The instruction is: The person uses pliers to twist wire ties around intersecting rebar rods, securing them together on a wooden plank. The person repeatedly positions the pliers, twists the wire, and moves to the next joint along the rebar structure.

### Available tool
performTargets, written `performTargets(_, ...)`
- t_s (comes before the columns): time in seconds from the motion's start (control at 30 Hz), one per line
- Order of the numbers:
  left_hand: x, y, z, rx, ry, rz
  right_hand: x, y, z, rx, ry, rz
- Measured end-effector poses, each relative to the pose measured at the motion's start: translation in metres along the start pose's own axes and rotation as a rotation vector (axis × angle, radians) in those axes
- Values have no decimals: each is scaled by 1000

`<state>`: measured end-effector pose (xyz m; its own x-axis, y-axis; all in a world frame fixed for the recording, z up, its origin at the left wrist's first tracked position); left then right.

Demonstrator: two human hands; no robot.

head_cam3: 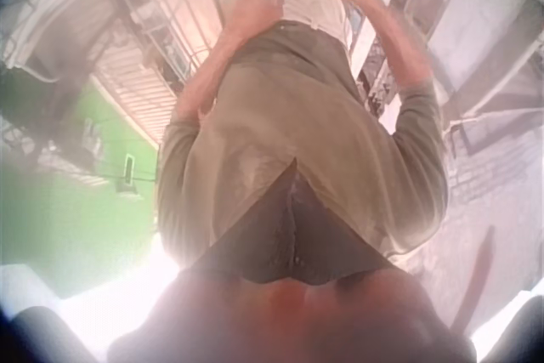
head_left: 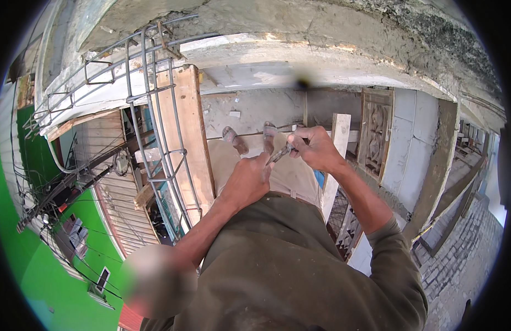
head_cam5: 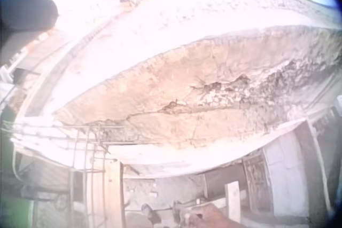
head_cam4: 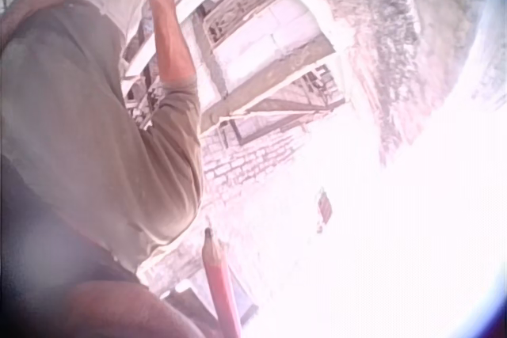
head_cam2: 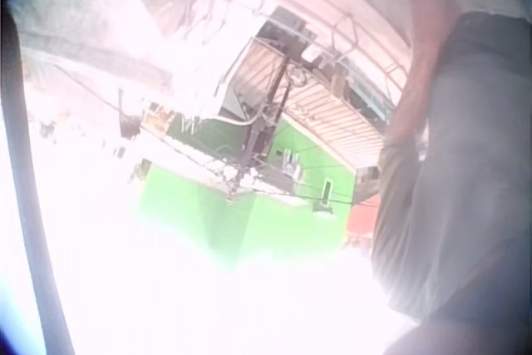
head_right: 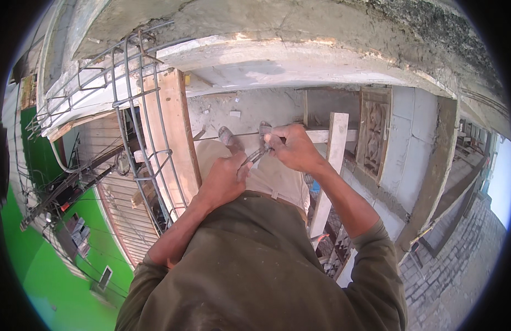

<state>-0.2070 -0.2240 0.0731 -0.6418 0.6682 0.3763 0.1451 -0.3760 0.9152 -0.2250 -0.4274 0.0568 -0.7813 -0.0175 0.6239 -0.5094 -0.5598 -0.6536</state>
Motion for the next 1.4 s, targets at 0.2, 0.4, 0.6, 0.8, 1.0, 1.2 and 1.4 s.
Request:
performTargets(0.2,1,-10,-12,18,31,10,3,32,-16,-159,29,-84)
performTargets(0.4,0,-12,-16,19,2,34,7,46,-22,-290,40,-132)
performTargets(0.6,-3,-10,-14,22,-20,107,6,35,-6,-230,-102,-152)
performTargets(0.8,-3,-1,-14,20,-66,176,9,28,18,0,-194,-22)
performTargets(1.0,3,0,-24,-9,-122,114,5,9,35,326,-368,75)
performTargets(1.2,7,-9,-34,0,-138,-1,9,6,26,335,-380,197)
performTargets(1.4,9,-6,-34,-17,-174,-21,20,20,14,243,-273,219)
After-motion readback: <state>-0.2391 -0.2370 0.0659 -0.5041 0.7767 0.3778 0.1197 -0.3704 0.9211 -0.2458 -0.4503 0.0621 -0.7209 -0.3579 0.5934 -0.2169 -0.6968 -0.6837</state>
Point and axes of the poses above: each hand's wrist, its own x-axis away from the middle knuckle, its own z-axis out of the back of the hand, y = z × x, the point moved 5 cm from there along -x, towards the middle knuckle, and after that the axes turned 15 degrees about x, right-handed, at the moved point
